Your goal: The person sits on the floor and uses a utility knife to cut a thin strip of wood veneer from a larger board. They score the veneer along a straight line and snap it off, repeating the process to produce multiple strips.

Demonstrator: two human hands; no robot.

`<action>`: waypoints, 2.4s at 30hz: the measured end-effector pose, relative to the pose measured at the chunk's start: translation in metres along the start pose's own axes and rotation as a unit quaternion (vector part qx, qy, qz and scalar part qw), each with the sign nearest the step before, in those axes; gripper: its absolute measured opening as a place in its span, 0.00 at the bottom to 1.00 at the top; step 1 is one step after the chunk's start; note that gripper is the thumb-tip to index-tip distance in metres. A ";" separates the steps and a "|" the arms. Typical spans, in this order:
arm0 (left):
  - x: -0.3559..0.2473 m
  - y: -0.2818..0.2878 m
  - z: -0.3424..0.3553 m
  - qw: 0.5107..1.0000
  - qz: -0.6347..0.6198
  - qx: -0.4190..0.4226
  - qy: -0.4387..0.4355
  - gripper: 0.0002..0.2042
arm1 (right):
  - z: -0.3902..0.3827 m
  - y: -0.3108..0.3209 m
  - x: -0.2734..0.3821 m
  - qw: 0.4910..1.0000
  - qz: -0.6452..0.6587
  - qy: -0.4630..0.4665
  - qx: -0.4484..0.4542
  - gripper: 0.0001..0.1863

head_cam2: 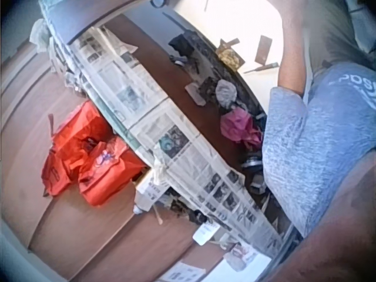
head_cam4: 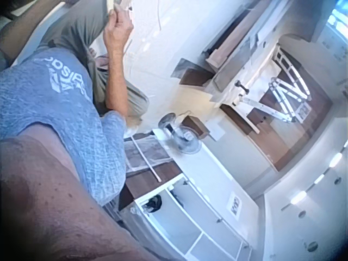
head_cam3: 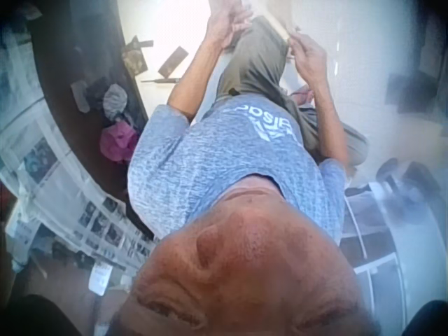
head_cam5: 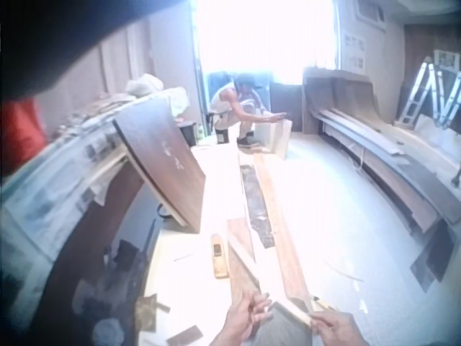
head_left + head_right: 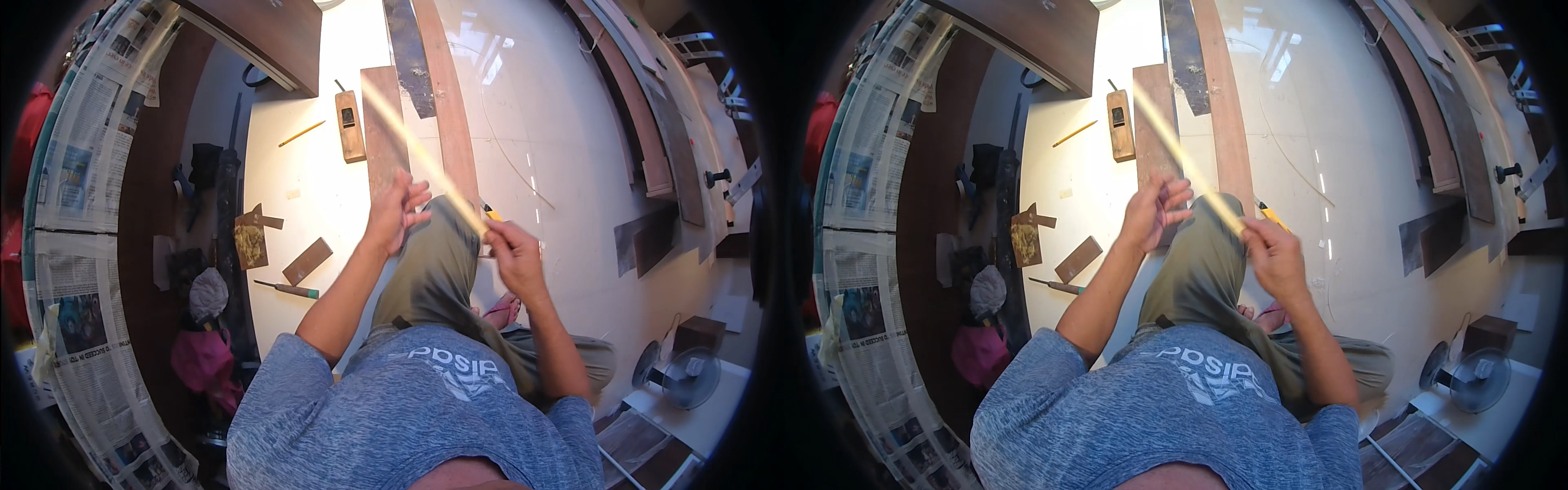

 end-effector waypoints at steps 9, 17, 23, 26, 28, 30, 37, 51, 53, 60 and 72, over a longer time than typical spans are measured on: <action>-0.065 0.055 0.020 0.982 -0.125 -0.112 -0.086 0.18 | -0.027 -0.034 0.011 0.994 -0.061 -0.003 0.096 0.15; -0.213 0.031 -0.055 0.969 0.118 -0.071 -0.206 0.18 | -0.022 0.005 -0.022 0.993 -0.027 -0.110 0.014 0.18; -0.203 0.126 0.075 0.919 0.298 -0.248 -0.064 0.19 | -0.024 0.024 -0.035 0.993 0.005 -0.113 -0.032 0.20; -0.166 0.148 0.126 0.834 0.452 -0.316 -0.019 0.24 | -0.040 0.040 -0.042 0.989 0.004 -0.134 -0.058 0.20; -0.148 0.147 0.141 0.774 0.522 -0.359 -0.004 0.30 | -0.056 0.053 -0.046 0.985 0.005 -0.147 -0.086 0.20; -0.131 0.146 0.150 0.724 0.539 -0.429 0.033 0.32 | -0.072 0.066 -0.051 0.981 0.008 -0.160 -0.110 0.20; -0.106 0.121 0.143 0.709 0.561 -0.423 0.062 0.26 | -0.118 0.094 -0.077 0.960 0.045 -0.206 -0.187 0.20; -0.110 0.047 0.033 0.990 0.130 0.024 0.046 0.15 | -0.023 -0.017 -0.029 0.948 0.277 -0.157 -0.008 0.19; -0.104 0.010 0.004 0.988 0.121 0.073 0.054 0.25 | -0.003 -0.042 -0.008 0.948 0.284 -0.132 0.056 0.25; -0.115 -0.128 -0.077 0.953 0.175 0.248 0.001 0.26 | 0.046 -0.042 0.055 0.882 0.468 0.042 0.027 0.52; -0.085 -0.135 -0.051 0.941 0.232 0.246 -0.002 0.29 | 0.045 -0.002 0.069 0.890 0.437 -0.007 -0.126 0.33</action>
Point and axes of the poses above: each hand's wrist, its own z-axis towards the middle knuckle, its own y-axis out of the back of the hand, x = y × z, the point moved 6 cm from there along z, towards the middle knuckle, and after that the axes turned 8 degrees about y, right-handed, at the moved point
